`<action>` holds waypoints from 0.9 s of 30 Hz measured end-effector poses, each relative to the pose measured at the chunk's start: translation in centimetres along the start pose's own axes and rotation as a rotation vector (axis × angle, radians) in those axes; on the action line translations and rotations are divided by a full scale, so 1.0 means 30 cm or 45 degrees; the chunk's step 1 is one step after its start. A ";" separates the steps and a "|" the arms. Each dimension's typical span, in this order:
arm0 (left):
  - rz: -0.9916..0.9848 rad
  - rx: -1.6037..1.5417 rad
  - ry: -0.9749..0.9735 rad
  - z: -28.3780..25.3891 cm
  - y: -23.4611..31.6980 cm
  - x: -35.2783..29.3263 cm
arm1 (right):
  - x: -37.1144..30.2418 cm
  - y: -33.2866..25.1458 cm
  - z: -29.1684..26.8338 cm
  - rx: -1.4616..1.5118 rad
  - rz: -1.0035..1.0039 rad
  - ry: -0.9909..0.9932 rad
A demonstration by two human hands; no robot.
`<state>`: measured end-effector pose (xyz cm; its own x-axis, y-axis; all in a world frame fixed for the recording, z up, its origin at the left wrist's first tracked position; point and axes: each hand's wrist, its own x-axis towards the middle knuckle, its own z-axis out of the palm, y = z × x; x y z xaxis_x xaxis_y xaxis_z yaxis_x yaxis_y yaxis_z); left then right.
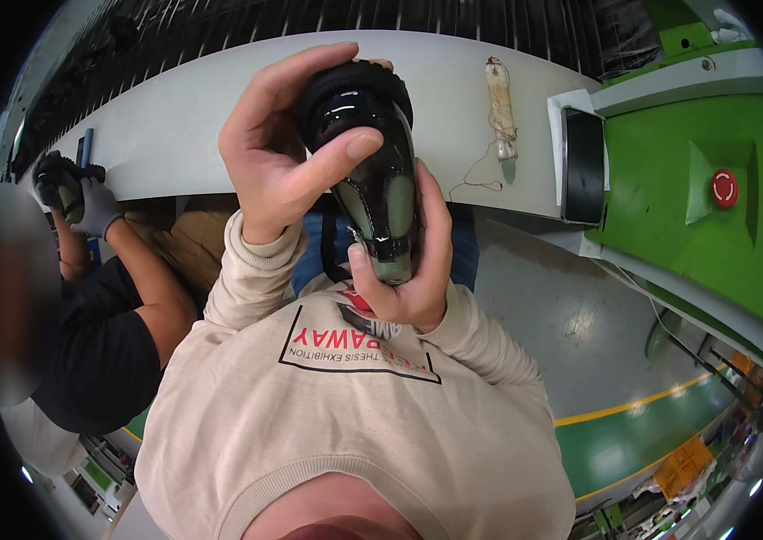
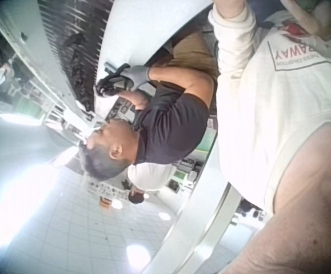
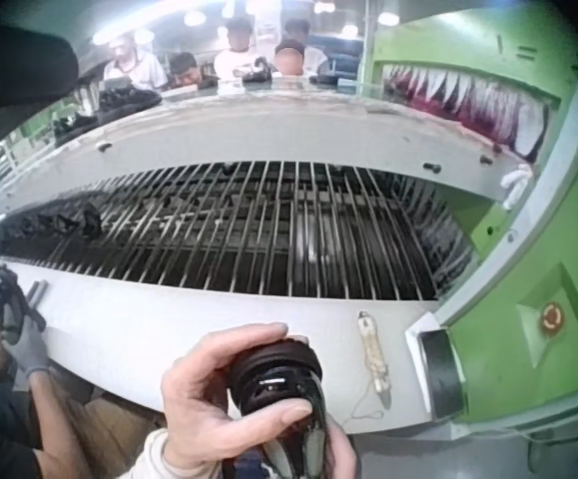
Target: Assembling shoe components and inspecting shoes on a production line.
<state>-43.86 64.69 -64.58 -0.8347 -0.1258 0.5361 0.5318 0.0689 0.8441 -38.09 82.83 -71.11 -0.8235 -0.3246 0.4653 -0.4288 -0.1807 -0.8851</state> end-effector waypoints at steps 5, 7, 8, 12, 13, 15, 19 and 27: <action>0.006 -0.010 0.054 0.006 -0.005 0.006 | 0.007 -0.001 0.003 -0.008 0.001 0.028; 0.012 -0.008 0.055 0.007 -0.011 0.008 | 0.011 0.000 0.002 -0.025 -0.006 0.027; 0.023 -0.004 0.059 0.007 -0.012 0.008 | 0.012 0.001 0.003 -0.024 -0.002 0.029; 0.037 0.020 0.059 0.006 -0.004 0.007 | 0.021 0.003 0.004 -0.046 -0.033 0.042; 0.037 0.019 0.061 0.006 -0.004 0.007 | 0.022 0.002 0.003 -0.032 -0.030 0.036; 0.036 0.018 0.062 0.006 -0.004 0.008 | 0.021 0.000 0.003 -0.040 -0.019 0.043; 0.038 0.001 0.059 0.007 -0.006 0.007 | 0.023 -0.001 0.005 -0.023 -0.013 0.050; 0.016 -0.026 0.058 0.006 -0.001 0.007 | 0.021 -0.001 0.004 -0.024 -0.004 0.044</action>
<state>-44.08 64.83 -64.49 -0.8208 -0.1704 0.5452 0.5454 0.0503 0.8367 -38.56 82.51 -70.79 -0.8344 -0.2919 0.4675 -0.4379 -0.1640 -0.8839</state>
